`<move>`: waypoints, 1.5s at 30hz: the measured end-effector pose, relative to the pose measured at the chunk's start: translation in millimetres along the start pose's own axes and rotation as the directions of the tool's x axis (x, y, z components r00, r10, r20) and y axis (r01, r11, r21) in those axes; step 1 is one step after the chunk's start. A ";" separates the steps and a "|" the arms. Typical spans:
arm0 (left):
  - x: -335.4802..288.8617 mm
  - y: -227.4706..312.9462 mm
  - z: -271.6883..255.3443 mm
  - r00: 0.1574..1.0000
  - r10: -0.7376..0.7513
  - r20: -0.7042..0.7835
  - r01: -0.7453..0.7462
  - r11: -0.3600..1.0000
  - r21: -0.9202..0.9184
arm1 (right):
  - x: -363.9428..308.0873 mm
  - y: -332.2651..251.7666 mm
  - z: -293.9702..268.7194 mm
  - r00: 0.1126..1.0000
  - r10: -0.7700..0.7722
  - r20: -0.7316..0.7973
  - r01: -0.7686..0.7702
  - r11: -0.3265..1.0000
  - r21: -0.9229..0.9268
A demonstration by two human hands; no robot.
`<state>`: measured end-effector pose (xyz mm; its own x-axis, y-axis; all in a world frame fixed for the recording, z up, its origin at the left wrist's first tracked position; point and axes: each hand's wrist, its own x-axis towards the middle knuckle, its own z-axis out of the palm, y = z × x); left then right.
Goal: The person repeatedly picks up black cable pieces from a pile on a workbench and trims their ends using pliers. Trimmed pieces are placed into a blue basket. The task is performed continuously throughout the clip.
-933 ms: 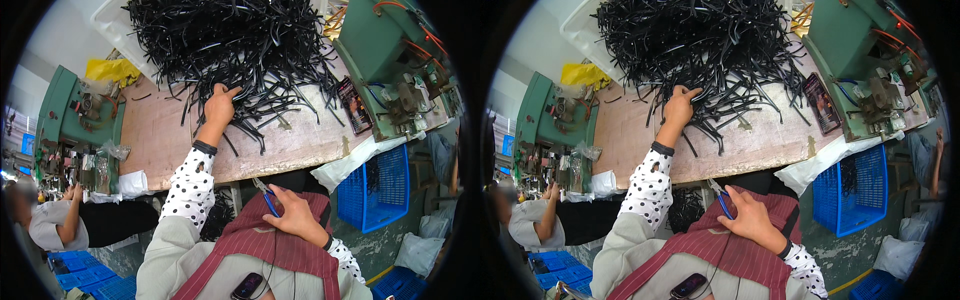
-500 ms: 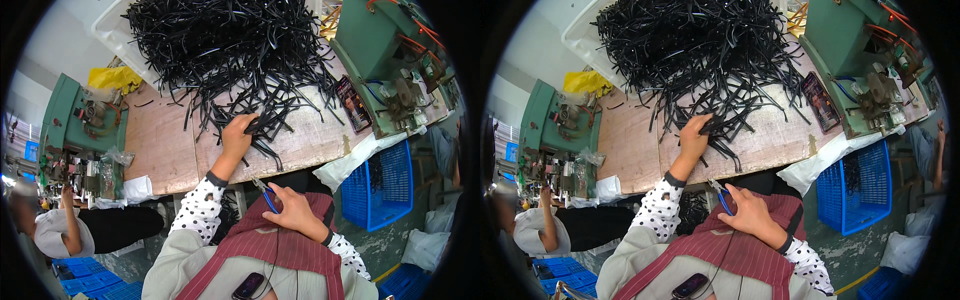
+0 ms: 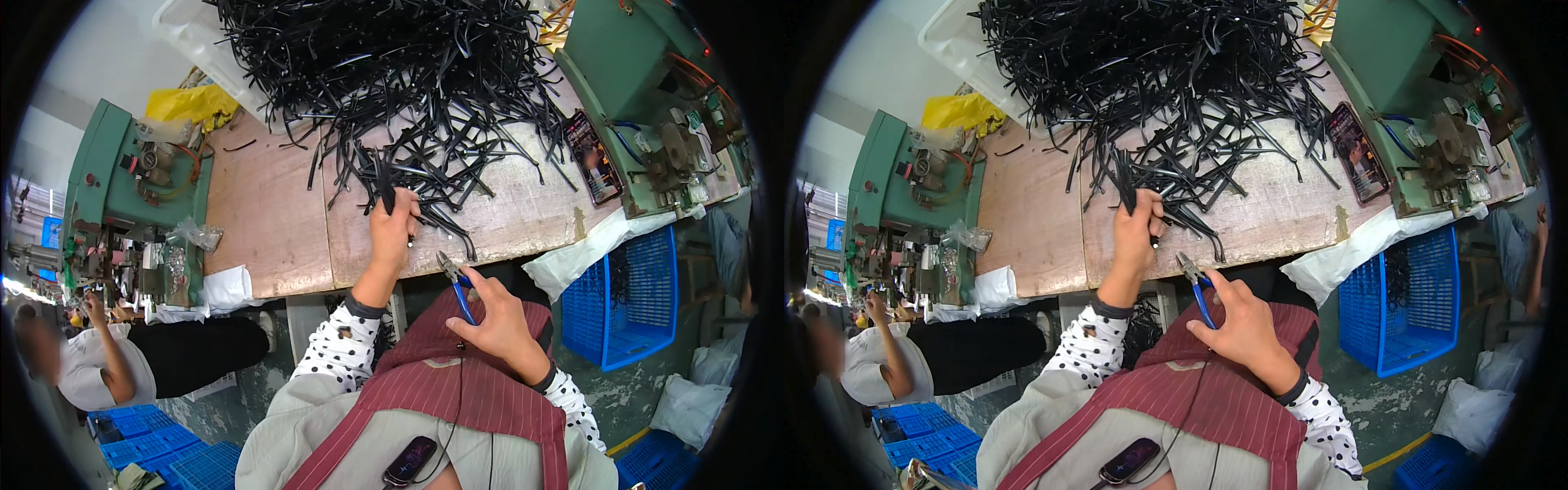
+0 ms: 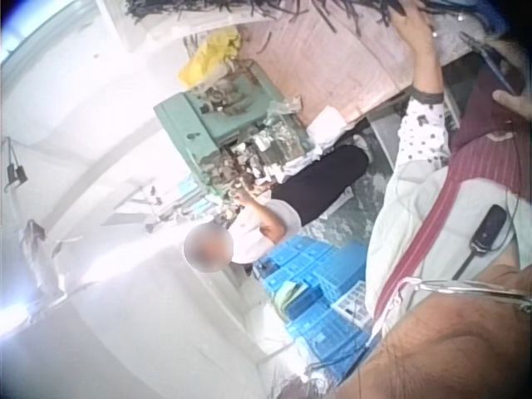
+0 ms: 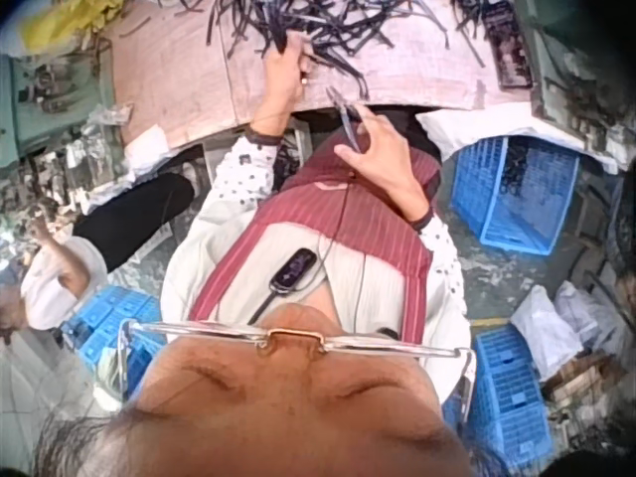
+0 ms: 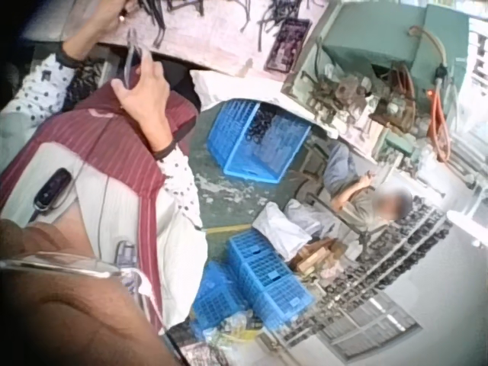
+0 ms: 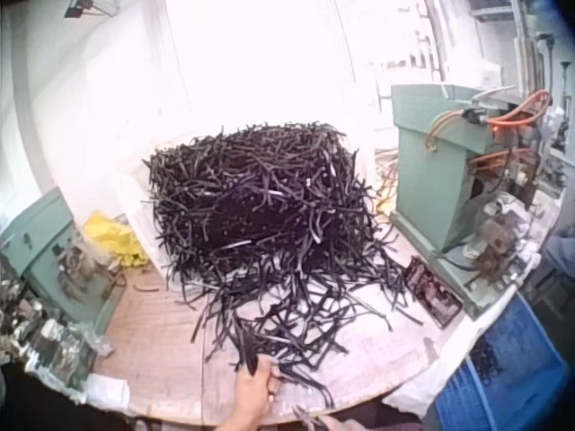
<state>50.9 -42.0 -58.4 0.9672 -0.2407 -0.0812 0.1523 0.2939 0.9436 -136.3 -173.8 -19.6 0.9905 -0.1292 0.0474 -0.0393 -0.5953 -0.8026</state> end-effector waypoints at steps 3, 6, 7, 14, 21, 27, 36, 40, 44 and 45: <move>-17.9 42.1 6.7 0.946 -0.241 0.215 0.295 0.917 -0.267 | -0.9 -6.6 -12.8 0.987 -0.129 -0.096 0.118 0.986 -0.116; -29.2 48.8 -0.8 0.893 -0.246 0.378 0.384 0.855 -0.349 | 2.2 -22.6 -24.7 0.975 -0.207 -0.087 0.185 0.960 -0.211; -32.1 51.5 -0.8 0.878 -0.246 0.411 0.411 0.827 -0.382 | 4.0 -22.6 -23.3 0.966 -0.242 -0.092 0.217 0.949 -0.228; -36.4 60.6 -5.1 0.783 -0.208 0.586 0.514 0.747 -0.421 | 3.4 -32.8 -24.7 0.970 -0.245 0.010 0.236 0.923 -0.303; -39.8 59.8 -5.0 0.836 -0.170 0.522 0.429 0.795 -0.428 | 4.2 -33.6 -29.1 0.970 -0.233 0.067 0.242 0.940 -0.238; -69.2 55.4 15.7 0.973 0.230 -0.003 -0.221 0.932 -0.288 | 8.7 -31.0 -23.0 0.981 -0.189 0.032 0.191 0.974 -0.123; -76.9 37.1 18.5 0.759 0.651 0.022 -0.651 0.757 0.062 | 8.9 -34.9 -18.8 0.991 -0.108 0.078 0.107 0.994 0.018; -74.8 50.6 18.8 0.959 0.248 -0.135 -0.271 0.944 -0.188 | 7.8 -23.9 -14.7 0.990 -0.097 0.102 0.089 0.993 0.082; -66.4 51.1 18.0 0.988 0.102 -0.119 -0.122 0.976 -0.178 | 6.0 -23.4 -13.2 0.995 -0.073 0.062 0.069 0.996 0.063; -56.5 43.2 13.1 0.974 0.191 -0.122 -0.195 0.981 -0.018 | 4.5 -23.4 -14.3 0.997 -0.055 0.061 0.051 0.997 0.061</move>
<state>0.2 -27.9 -8.9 0.9959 -0.0657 0.0624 -0.0354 0.3516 0.9355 -132.8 -171.8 7.9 0.9974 -0.0472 0.0551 0.0200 -0.5514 -0.8340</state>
